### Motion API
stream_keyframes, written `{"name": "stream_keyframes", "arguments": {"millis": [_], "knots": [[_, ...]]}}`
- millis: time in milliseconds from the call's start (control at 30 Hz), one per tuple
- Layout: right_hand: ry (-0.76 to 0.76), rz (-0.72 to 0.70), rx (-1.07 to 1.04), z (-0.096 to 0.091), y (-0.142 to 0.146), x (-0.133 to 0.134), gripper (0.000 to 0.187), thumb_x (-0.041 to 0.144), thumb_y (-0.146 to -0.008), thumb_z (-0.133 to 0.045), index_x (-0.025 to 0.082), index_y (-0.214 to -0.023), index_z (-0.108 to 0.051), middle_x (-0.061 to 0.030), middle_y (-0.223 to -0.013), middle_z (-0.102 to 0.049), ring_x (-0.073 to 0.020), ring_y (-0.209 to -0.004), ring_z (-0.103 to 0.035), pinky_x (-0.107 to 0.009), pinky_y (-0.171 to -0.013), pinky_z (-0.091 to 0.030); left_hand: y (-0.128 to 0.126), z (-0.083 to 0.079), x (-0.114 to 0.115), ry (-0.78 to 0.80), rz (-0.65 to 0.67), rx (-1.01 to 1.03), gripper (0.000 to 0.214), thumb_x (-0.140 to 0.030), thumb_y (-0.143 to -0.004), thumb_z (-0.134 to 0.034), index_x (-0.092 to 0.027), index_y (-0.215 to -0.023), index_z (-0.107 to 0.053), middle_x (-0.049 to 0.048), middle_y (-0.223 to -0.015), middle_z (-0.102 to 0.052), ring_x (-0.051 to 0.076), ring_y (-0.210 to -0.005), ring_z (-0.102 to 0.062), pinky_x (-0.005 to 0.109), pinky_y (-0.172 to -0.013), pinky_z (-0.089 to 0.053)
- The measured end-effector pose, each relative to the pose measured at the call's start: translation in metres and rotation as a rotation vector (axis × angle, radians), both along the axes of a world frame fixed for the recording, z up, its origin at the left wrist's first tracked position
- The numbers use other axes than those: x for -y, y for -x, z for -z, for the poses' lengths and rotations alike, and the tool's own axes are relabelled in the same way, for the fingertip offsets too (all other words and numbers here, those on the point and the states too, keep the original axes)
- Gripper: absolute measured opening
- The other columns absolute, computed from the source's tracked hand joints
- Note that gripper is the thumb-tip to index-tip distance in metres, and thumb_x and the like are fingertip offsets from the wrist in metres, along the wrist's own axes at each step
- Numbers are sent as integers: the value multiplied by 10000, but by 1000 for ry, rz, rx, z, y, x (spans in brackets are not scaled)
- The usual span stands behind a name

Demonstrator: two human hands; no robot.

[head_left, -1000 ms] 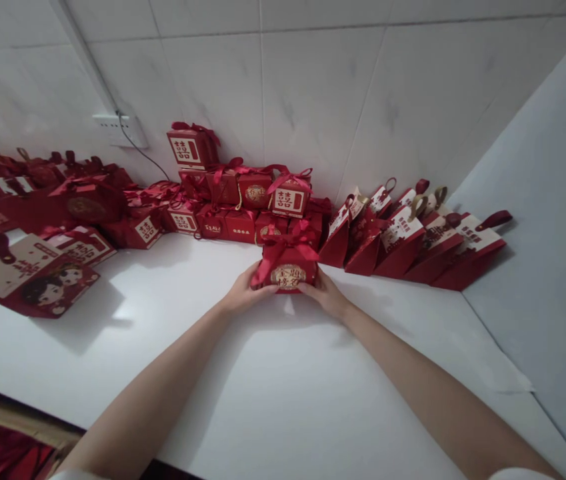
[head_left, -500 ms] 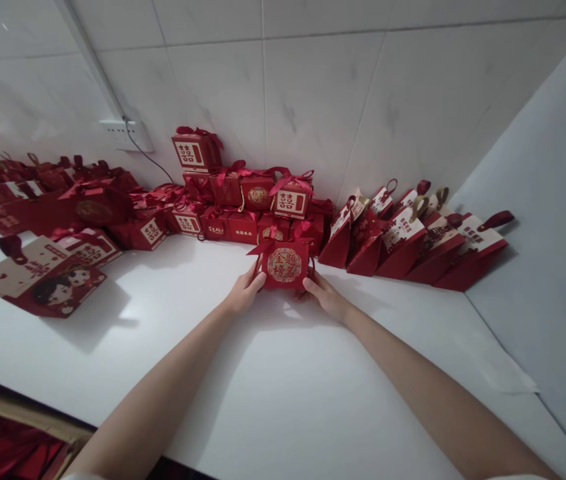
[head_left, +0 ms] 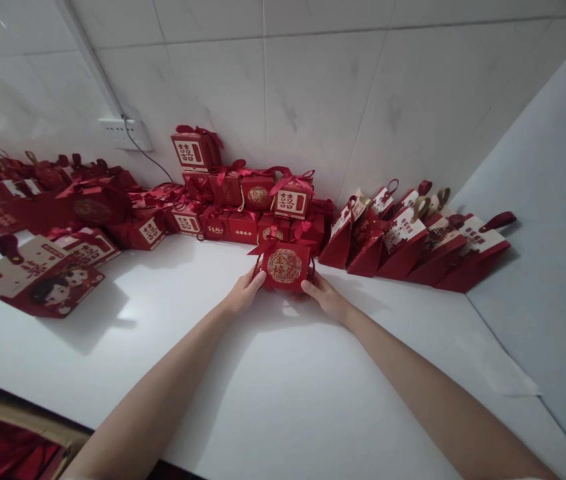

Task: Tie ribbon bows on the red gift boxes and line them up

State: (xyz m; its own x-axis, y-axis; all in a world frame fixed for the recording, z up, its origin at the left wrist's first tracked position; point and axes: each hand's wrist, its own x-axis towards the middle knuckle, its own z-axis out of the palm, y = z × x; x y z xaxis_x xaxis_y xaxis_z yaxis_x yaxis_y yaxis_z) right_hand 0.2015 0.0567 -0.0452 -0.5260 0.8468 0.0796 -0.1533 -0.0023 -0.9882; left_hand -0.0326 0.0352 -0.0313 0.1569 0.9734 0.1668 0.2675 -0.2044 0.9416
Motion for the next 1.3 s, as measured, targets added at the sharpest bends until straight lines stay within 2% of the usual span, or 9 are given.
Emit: {"name": "stream_keyframes", "arguments": {"millis": [300,367,433,533,667,800,900,1133,1300], "knots": [[-22,3,-1,3,-2,-2,648,600,-797,-693,253,-1310,-501,-91,-1153,-675,-242,-949,-675,-366,-777,-581,0,0,-1,11,-15,12,759,-689,-863,-488,-144,-1390,-518,108,-1255,-670,311,-1132,-616,410,-1005,-473],[-16,-17,-26,6,-4,-3,662,612,-803,-680,261,-1328,-482,-77,-1073,-698,-236,-908,-686,-371,-773,-577,-1,-2,0,42,-16,26,751,-736,-841,-466,-126,-1247,-630,118,-1053,-732,303,-988,-661,415,-937,-494],[3,-46,-50,9,-5,-5,681,633,-803,-666,255,-1334,-466,-57,-953,-714,-235,-860,-694,-381,-763,-568,-3,-6,1,135,20,52,789,-800,-832,-356,-116,-959,-728,129,-806,-726,285,-779,-668,417,-826,-512],[4,-59,1,13,-6,-6,569,639,-807,-658,222,-1185,-576,-56,-851,-716,-241,-829,-691,-402,-785,-549,-7,-12,2,294,106,137,853,-830,-827,-225,-143,-695,-711,141,-622,-666,260,-598,-617,414,-688,-501],[-25,-109,36,11,-6,-5,533,703,-815,-595,192,-946,-675,-92,-885,-722,-248,-850,-687,-404,-812,-532,-16,-19,8,461,245,430,843,-826,-812,-266,-124,-889,-727,158,-714,-694,279,-657,-626,411,-664,-489],[-58,-179,-48,5,-6,-1,517,648,-907,-511,210,-1164,-608,-96,-1037,-718,-226,-927,-688,-363,-808,-513,-25,-23,17,645,290,767,914,-869,-763,-261,-94,-929,-714,159,-784,-681,222,-622,-571,430,-792,-486],[-74,-197,-45,2,-5,0,499,583,-929,-531,197,-1243,-567,-101,-1061,-716,-221,-928,-691,-361,-814,-496,-27,-23,20,677,289,911,892,-854,-768,-292,-78,-902,-711,141,-787,-660,195,-611,-530,413,-817,-472],[-64,-240,-49,-3,-5,2,351,469,-866,-680,178,-1061,-661,-95,-1043,-725,-227,-973,-674,-372,-874,-480,-20,-14,14,743,406,943,881,-794,-793,-334,-11,-993,-686,173,-819,-663,223,-685,-555,368,-782,-435],[-71,-249,-9,-6,-5,3,330,481,-874,-658,159,-933,-696,-90,-929,-732,-227,-919,-671,-375,-866,-482,-20,-9,12,796,407,884,829,-779,-805,-327,-36,-835,-695,186,-815,-671,225,-697,-567,374,-824,-436]]}}
